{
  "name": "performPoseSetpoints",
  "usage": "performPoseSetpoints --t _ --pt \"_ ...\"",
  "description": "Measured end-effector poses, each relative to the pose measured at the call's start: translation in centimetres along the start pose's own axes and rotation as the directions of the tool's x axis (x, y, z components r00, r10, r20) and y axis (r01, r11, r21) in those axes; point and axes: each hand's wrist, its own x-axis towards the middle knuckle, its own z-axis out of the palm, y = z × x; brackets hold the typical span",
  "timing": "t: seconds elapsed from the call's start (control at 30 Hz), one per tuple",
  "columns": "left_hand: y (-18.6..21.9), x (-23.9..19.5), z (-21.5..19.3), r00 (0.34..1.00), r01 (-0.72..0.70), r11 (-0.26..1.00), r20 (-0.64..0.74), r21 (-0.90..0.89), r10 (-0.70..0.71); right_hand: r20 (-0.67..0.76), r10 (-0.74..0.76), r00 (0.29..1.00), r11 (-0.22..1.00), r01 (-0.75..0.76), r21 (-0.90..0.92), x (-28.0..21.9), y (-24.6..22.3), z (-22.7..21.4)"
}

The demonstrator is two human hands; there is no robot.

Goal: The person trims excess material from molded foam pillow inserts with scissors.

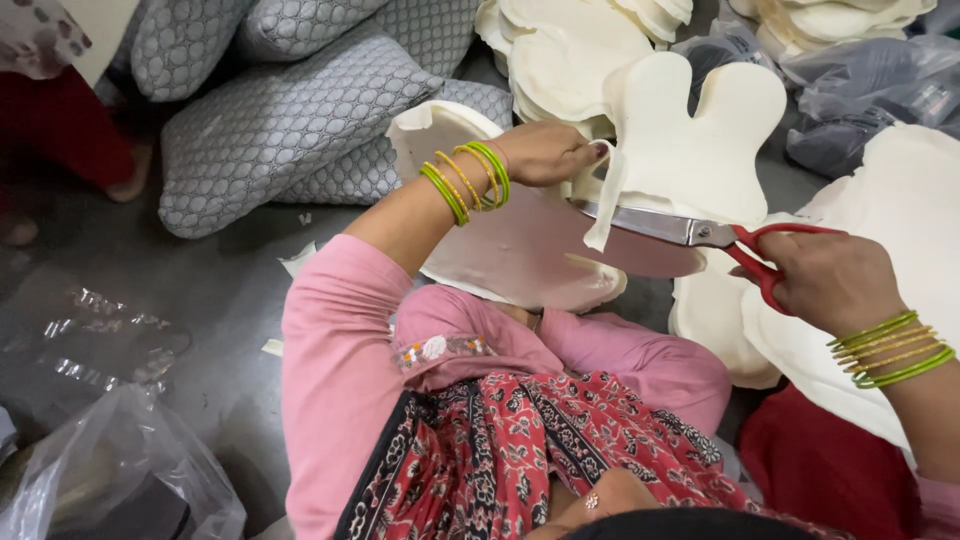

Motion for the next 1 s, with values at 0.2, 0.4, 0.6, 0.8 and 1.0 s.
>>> performPoseSetpoints --t 0.2,0.4,0.6,0.8,1.0 --pt "0.3 -0.1 -0.4 0.999 -0.031 0.999 0.026 -0.03 0.032 -0.077 0.031 0.997 0.992 -0.021 0.124 -1.8 1.0 2.0" --pt "-0.5 -0.2 -0.3 0.999 0.006 0.987 0.047 -0.159 0.001 -0.071 0.368 0.927 0.796 -0.275 0.539 -2.6 1.2 9.6" --pt "0.0 -0.3 0.0 0.998 -0.009 0.995 0.054 -0.097 0.014 -0.076 0.398 0.914 0.213 -0.011 0.977 -1.3 -5.7 8.6" --pt "0.0 -5.6 -1.5 0.972 -0.058 0.998 -0.23 -0.027 0.05 -0.22 0.437 0.872 0.307 0.085 0.948 -0.6 -9.9 5.6" --pt "-5.2 -22.9 -3.0 0.788 0.155 0.977 -0.578 -0.146 -0.212 -0.198 0.461 0.865 0.269 0.076 0.96 -1.2 -9.4 9.5"
